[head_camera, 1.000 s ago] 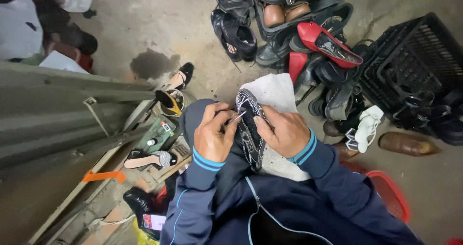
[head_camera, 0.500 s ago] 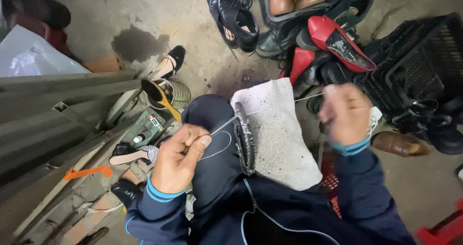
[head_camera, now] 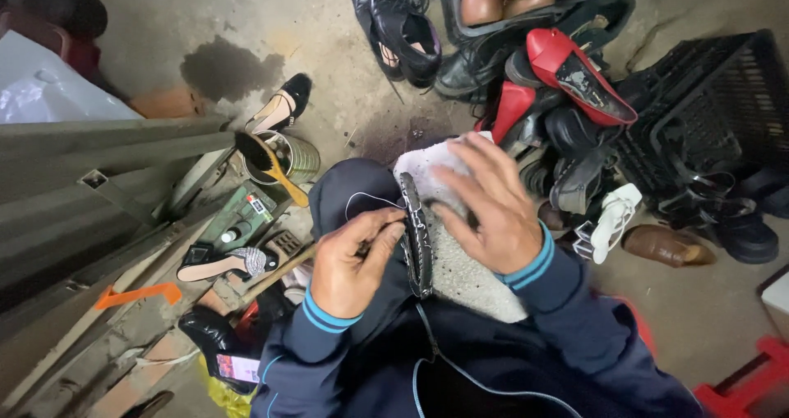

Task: The person sits on the floor and sews a black high-heeled shoe using a needle and thread. They repeatedly push the needle through the shoe's sole and pull the thread tight to secure the stitching.

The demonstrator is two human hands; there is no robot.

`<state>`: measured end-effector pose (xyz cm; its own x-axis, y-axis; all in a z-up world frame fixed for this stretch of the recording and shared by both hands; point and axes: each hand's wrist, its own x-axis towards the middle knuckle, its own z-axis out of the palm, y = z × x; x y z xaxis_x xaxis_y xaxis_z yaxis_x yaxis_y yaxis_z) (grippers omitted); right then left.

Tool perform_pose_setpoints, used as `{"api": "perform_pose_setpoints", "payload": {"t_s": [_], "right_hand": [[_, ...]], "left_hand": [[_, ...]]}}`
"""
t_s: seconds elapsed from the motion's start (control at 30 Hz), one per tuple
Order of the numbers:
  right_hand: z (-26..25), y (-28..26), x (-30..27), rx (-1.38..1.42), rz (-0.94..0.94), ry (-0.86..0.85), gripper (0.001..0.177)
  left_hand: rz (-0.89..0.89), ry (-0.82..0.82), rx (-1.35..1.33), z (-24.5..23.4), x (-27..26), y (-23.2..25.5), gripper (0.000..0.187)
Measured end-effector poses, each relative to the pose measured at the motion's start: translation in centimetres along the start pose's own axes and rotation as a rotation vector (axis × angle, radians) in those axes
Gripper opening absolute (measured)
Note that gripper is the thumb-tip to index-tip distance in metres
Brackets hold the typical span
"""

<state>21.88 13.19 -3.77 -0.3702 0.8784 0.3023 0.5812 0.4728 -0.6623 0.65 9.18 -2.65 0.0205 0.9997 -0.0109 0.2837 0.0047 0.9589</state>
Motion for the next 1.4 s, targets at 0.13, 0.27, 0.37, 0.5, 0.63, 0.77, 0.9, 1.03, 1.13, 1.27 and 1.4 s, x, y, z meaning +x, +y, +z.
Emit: {"api": "perform_pose_setpoints", "payload": {"t_s": [0.13, 0.27, 0.37, 0.5, 0.63, 0.77, 0.9, 1.03, 1.13, 1.27, 1.4], "right_hand": [[-0.4, -0.6, 0.5, 0.131, -0.028, 0.002, 0.016], [-1.1, -1.3, -0.4, 1.066, 0.165, 0.056, 0.016], [-1.4, -1.8, -0.2, 1.056, 0.232, 0.015, 0.034], [-0.9, -3.1, 0.1, 0.347, 0.135, -0.057, 0.074], [1.2, 1.3, -2.7, 0.226, 0.101, -0.069, 0.045], [1.4, 4.7, -4.1, 0.271, 0.080, -0.042, 0.035], [1.1, 4.7, -4.4, 0.403, 0.127, -0.040, 0.037], [0.3, 3.4, -4.2, 0.398, 0.180, -0.033, 0.041], [0.2, 2.9, -4.4, 0.310, 0.257, -0.014, 0.036], [-0.1, 0.7, -3.6, 0.111, 0.413, -0.050, 0.019], [0.9, -0.5, -3.0, 0.064, 0.412, 0.038, 0.021]], "left_hand": [[-0.011, 0.037, -0.058, 0.4, -0.4, -0.2, 0.013], [0.052, 0.105, 0.080, 0.9, -0.1, 0.6, 0.024], [0.067, 0.141, 0.158, 1.8, -0.1, 0.4, 0.017], [0.099, 0.172, 0.152, 1.7, 0.4, 1.1, 0.004], [0.111, 0.172, 0.096, 2.5, 0.4, 1.4, 0.005], [0.093, 0.097, 0.016, 3.7, 0.5, 1.0, 0.011], [0.082, 0.080, 0.030, 5.0, 0.7, -0.4, 0.012], [0.080, 0.087, 0.067, 5.1, 0.7, -0.2, 0.013], [0.057, 0.065, 0.165, 4.3, 0.3, 0.7, 0.012], [-0.005, -0.034, 0.283, 2.7, -0.8, 0.9, 0.035], [0.070, -0.056, 0.287, 1.4, -1.6, 1.5, 0.030]]}}
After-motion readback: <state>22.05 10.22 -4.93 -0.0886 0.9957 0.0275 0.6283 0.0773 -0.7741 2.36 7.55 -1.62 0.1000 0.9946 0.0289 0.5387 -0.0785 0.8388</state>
